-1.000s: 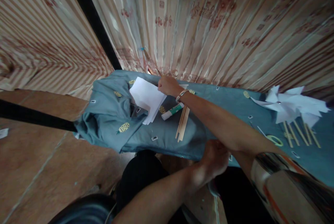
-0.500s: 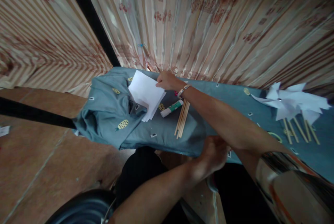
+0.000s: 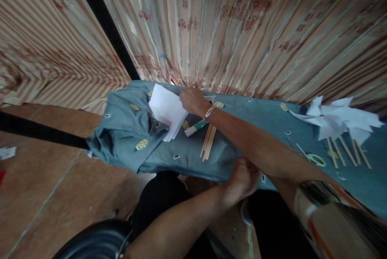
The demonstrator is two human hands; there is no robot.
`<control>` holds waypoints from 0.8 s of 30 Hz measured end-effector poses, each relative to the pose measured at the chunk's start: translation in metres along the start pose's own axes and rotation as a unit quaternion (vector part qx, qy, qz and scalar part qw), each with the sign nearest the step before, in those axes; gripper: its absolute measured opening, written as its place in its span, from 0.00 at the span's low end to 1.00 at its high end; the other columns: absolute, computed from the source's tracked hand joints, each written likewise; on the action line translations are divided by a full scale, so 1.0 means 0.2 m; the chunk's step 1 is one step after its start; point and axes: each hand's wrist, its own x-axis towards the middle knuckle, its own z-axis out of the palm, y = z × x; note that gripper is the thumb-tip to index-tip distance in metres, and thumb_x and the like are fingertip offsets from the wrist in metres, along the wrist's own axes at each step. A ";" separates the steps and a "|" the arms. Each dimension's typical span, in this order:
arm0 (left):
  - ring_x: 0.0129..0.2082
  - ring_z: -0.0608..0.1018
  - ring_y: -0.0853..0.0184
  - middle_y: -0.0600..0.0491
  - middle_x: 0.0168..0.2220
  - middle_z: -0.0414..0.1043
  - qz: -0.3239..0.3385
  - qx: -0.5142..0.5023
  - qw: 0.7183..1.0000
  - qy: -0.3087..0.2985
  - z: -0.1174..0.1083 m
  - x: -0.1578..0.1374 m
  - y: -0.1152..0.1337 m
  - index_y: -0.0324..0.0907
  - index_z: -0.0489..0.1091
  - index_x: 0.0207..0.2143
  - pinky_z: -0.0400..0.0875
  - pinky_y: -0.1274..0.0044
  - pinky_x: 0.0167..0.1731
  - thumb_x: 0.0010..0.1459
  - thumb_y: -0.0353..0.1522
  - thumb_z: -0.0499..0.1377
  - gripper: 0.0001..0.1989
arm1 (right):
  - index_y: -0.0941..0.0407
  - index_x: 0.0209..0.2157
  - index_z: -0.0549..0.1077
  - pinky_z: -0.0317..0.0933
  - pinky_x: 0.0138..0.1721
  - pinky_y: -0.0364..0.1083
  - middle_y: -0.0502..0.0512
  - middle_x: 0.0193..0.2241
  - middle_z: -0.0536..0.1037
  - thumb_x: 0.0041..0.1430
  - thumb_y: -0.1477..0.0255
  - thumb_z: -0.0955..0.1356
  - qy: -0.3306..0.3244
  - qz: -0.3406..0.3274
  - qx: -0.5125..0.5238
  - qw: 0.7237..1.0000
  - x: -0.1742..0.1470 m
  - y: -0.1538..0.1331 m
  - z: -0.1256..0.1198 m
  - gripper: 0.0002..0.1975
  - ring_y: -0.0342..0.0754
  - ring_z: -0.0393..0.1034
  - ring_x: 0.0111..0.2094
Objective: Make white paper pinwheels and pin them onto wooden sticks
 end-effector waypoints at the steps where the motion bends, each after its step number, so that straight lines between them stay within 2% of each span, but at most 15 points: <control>1: 0.28 0.75 0.63 0.52 0.19 0.70 0.001 0.010 1.000 -0.005 -0.01 0.00 0.00 0.42 0.66 0.14 0.71 0.71 0.33 0.36 0.44 0.73 0.21 | 0.65 0.42 0.81 0.64 0.44 0.52 0.67 0.39 0.82 0.63 0.80 0.61 0.004 0.001 0.006 1.000 0.00 0.01 -0.02 0.16 0.56 0.74 0.42; 4: 0.25 0.71 0.68 0.55 0.18 0.68 -0.010 0.066 0.997 -0.026 -0.03 0.01 0.01 0.41 0.67 0.14 0.70 0.73 0.33 0.40 0.41 0.72 0.19 | 0.64 0.38 0.81 0.61 0.43 0.48 0.60 0.34 0.81 0.62 0.78 0.62 0.036 0.015 0.055 0.998 -0.05 0.06 -0.12 0.15 0.50 0.72 0.38; 6: 0.24 0.70 0.70 0.55 0.19 0.69 -0.018 0.100 0.995 -0.024 -0.04 0.01 0.03 0.39 0.70 0.16 0.69 0.74 0.34 0.46 0.39 0.69 0.16 | 0.63 0.32 0.81 0.59 0.38 0.45 0.55 0.28 0.77 0.62 0.76 0.64 0.064 0.043 0.114 0.990 -0.11 0.12 -0.20 0.13 0.46 0.69 0.33; 9: 0.26 0.72 0.70 0.54 0.22 0.72 -0.026 0.185 0.982 -0.003 -0.04 0.00 0.07 0.38 0.75 0.21 0.69 0.76 0.35 0.52 0.34 0.64 0.10 | 0.61 0.25 0.78 0.54 0.31 0.43 0.48 0.20 0.69 0.61 0.72 0.66 0.105 0.088 0.231 0.963 -0.28 0.26 -0.29 0.13 0.42 0.63 0.26; 11: 0.29 0.75 0.68 0.52 0.25 0.76 -0.016 0.241 0.970 -0.001 -0.05 -0.01 0.10 0.38 0.78 0.26 0.71 0.76 0.37 0.54 0.31 0.61 0.08 | 0.60 0.23 0.76 0.51 0.28 0.43 0.47 0.19 0.67 0.59 0.69 0.68 0.146 0.142 0.324 0.924 -0.44 0.36 -0.31 0.13 0.41 0.60 0.24; 13: 0.31 0.77 0.67 0.51 0.27 0.78 -0.001 0.269 0.963 -0.007 -0.05 -0.01 0.13 0.38 0.79 0.28 0.72 0.75 0.38 0.54 0.31 0.61 0.08 | 0.58 0.24 0.77 0.52 0.27 0.43 0.48 0.20 0.69 0.56 0.64 0.70 0.186 0.190 0.411 0.872 -0.63 0.45 -0.30 0.13 0.41 0.60 0.23; 15: 0.32 0.78 0.66 0.51 0.28 0.79 0.010 0.283 0.959 -0.007 -0.07 -0.02 0.15 0.38 0.79 0.29 0.72 0.75 0.39 0.55 0.31 0.60 0.08 | 0.56 0.25 0.78 0.52 0.25 0.44 0.48 0.20 0.71 0.51 0.60 0.72 0.230 0.232 0.452 0.830 -0.84 0.52 -0.26 0.13 0.42 0.59 0.22; 17: 0.34 0.79 0.65 0.50 0.30 0.80 0.036 0.340 0.940 -0.012 -0.08 -0.03 0.16 0.39 0.80 0.30 0.73 0.75 0.39 0.55 0.31 0.60 0.08 | 0.54 0.24 0.78 0.54 0.25 0.44 0.49 0.19 0.71 0.46 0.56 0.74 0.251 0.280 0.482 0.791 -1.03 0.57 -0.20 0.15 0.43 0.59 0.22; 20: 0.34 0.79 0.64 0.49 0.32 0.81 0.086 0.451 0.887 -0.043 -0.12 -0.05 0.17 0.39 0.80 0.33 0.73 0.75 0.39 0.57 0.31 0.60 0.08 | 0.53 0.25 0.77 0.56 0.26 0.45 0.50 0.20 0.74 0.40 0.53 0.75 0.255 0.351 0.527 0.731 -1.26 0.60 -0.09 0.17 0.43 0.60 0.23; 21: 0.34 0.79 0.65 0.49 0.33 0.80 0.115 0.491 0.861 -0.066 -0.12 -0.07 0.17 0.39 0.80 0.34 0.73 0.74 0.39 0.58 0.31 0.60 0.09 | 0.53 0.25 0.77 0.56 0.26 0.45 0.50 0.21 0.74 0.40 0.52 0.74 0.255 0.363 0.528 0.724 -1.32 0.60 -0.06 0.19 0.43 0.61 0.22; 24: 0.35 0.78 0.65 0.50 0.32 0.79 0.223 0.589 0.760 -0.160 -0.13 -0.13 0.19 0.41 0.80 0.34 0.73 0.74 0.40 0.62 0.31 0.58 0.09 | 0.54 0.24 0.76 0.56 0.25 0.45 0.50 0.19 0.73 0.39 0.48 0.73 0.244 0.383 0.525 0.720 -1.45 0.60 0.02 0.22 0.44 0.61 0.22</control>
